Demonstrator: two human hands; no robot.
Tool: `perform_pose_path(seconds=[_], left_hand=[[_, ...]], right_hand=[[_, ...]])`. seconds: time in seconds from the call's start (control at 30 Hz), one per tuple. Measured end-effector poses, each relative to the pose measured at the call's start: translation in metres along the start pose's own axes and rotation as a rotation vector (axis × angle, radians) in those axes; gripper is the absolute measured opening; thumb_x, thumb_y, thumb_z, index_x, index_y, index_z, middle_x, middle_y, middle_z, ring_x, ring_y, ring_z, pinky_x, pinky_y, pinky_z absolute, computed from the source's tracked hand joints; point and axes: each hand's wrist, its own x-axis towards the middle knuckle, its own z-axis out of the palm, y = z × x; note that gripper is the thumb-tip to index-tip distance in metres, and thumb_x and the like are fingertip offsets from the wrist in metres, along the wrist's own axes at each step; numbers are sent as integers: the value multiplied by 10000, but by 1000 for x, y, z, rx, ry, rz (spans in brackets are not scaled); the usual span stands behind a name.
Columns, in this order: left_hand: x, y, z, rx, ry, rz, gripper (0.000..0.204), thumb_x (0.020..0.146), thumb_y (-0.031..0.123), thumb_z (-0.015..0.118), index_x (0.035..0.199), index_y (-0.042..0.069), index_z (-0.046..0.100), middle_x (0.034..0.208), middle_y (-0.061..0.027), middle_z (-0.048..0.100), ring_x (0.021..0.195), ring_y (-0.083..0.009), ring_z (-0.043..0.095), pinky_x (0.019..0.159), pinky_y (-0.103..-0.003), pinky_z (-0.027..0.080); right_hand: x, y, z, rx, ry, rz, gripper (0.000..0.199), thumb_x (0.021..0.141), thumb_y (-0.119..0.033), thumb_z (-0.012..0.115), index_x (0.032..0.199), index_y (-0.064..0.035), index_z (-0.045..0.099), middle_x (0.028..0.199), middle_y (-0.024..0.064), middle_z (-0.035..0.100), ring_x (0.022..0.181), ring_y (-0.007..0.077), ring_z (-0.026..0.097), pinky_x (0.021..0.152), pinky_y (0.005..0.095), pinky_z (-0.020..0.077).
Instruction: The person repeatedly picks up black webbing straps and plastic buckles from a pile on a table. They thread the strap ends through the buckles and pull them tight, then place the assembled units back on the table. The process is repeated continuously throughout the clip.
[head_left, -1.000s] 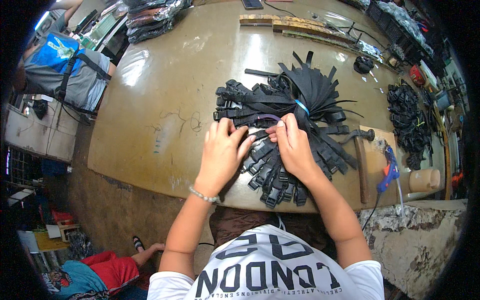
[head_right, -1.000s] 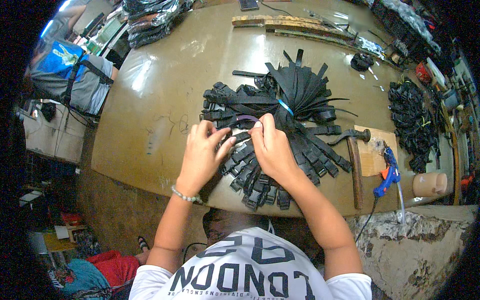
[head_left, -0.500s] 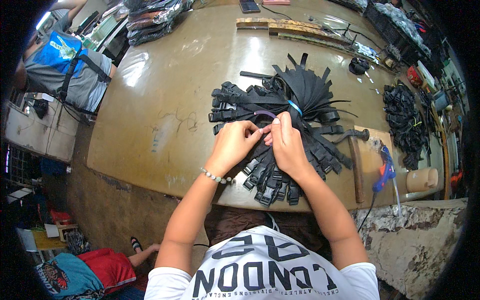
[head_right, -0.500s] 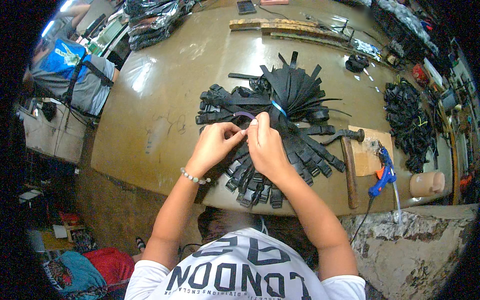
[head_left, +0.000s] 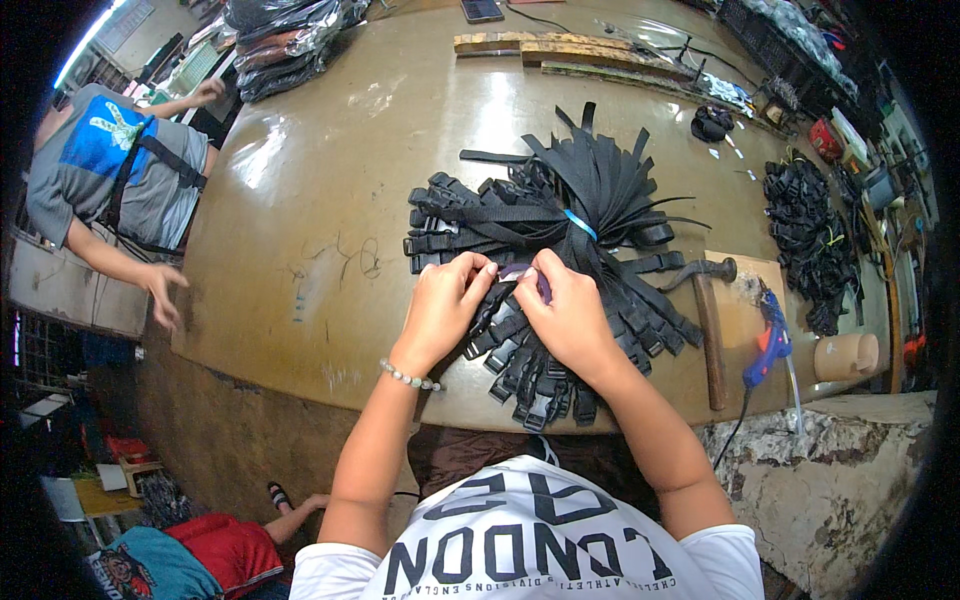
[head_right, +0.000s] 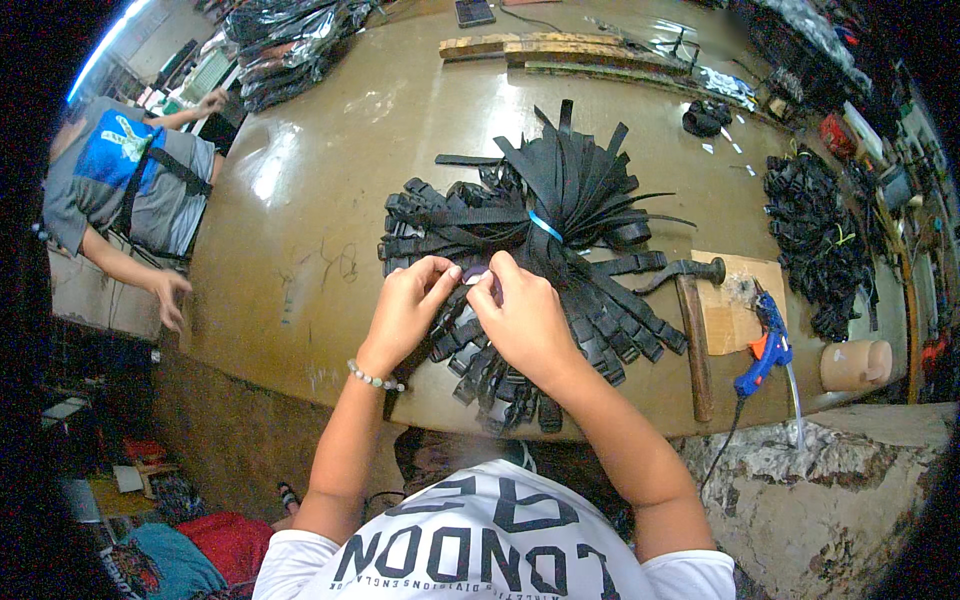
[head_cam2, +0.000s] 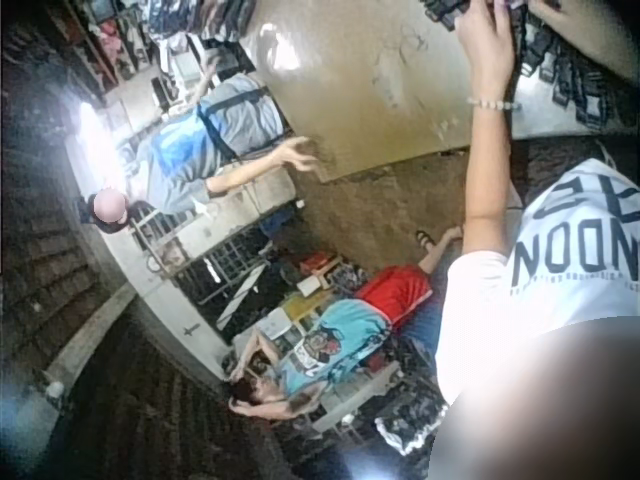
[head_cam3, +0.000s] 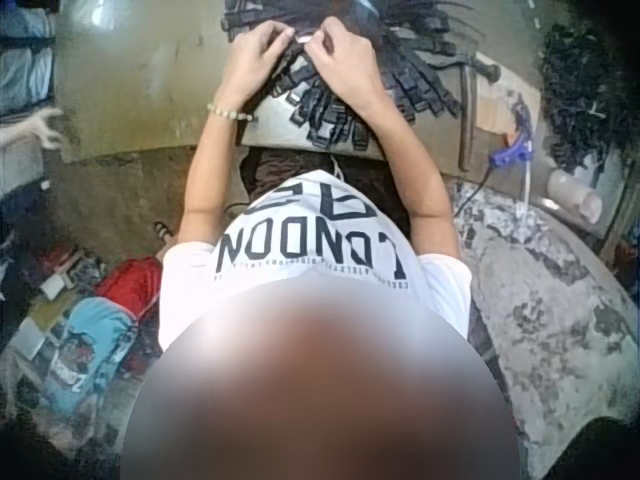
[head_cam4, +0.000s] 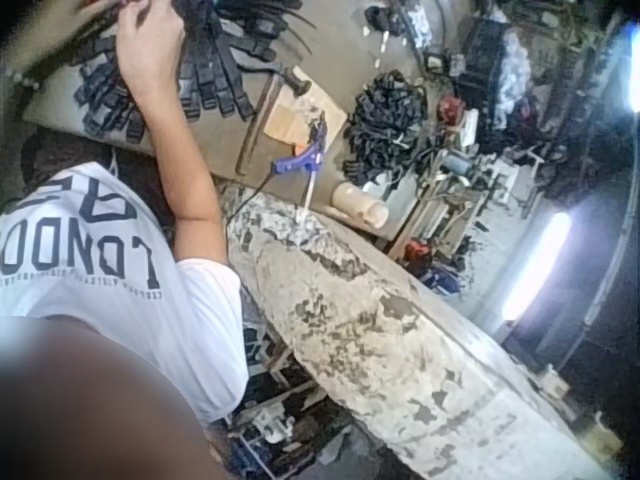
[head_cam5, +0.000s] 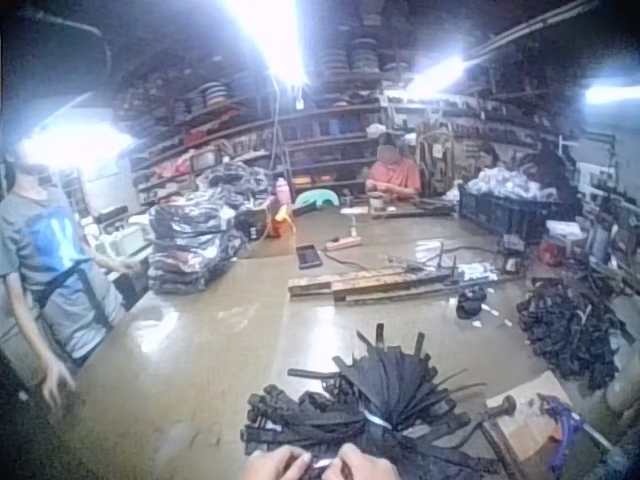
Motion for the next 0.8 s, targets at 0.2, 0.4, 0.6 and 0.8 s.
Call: perform_pose_path(seconds=[0.2,0.4,0.6,0.8], left_hand=[[0,-1,-1,5,-12,-14,253,935,212,637,935,-40,660,640,-118,600,535,-118,484,516,-300,400],[0,-2,-1,-9,-1,14,253,937,210,633,938,-42,653,638,-109,588,541,-117,476,523,-295,401],[1,-3,-1,-18,-9,-1,261,944,213,625,953,-46,649,647,-117,601,552,-123,498,541,-300,421],[-3,4,-4,80,16,48,206,947,172,603,966,-32,613,808,-163,634,656,-217,585,620,-362,469]], right_hand=[[-1,6,6,-44,45,-89,161,884,-119,590,848,29,539,731,239,583,636,366,608,593,408,471],[-2,7,6,-69,34,-126,159,883,-116,585,854,35,548,763,229,590,653,352,600,608,399,470],[-2,8,4,4,-6,-95,195,862,-156,583,828,27,524,781,252,590,722,430,600,647,475,471],[2,14,-6,128,-98,31,216,949,-158,537,832,23,560,785,140,655,635,165,629,601,292,499]])
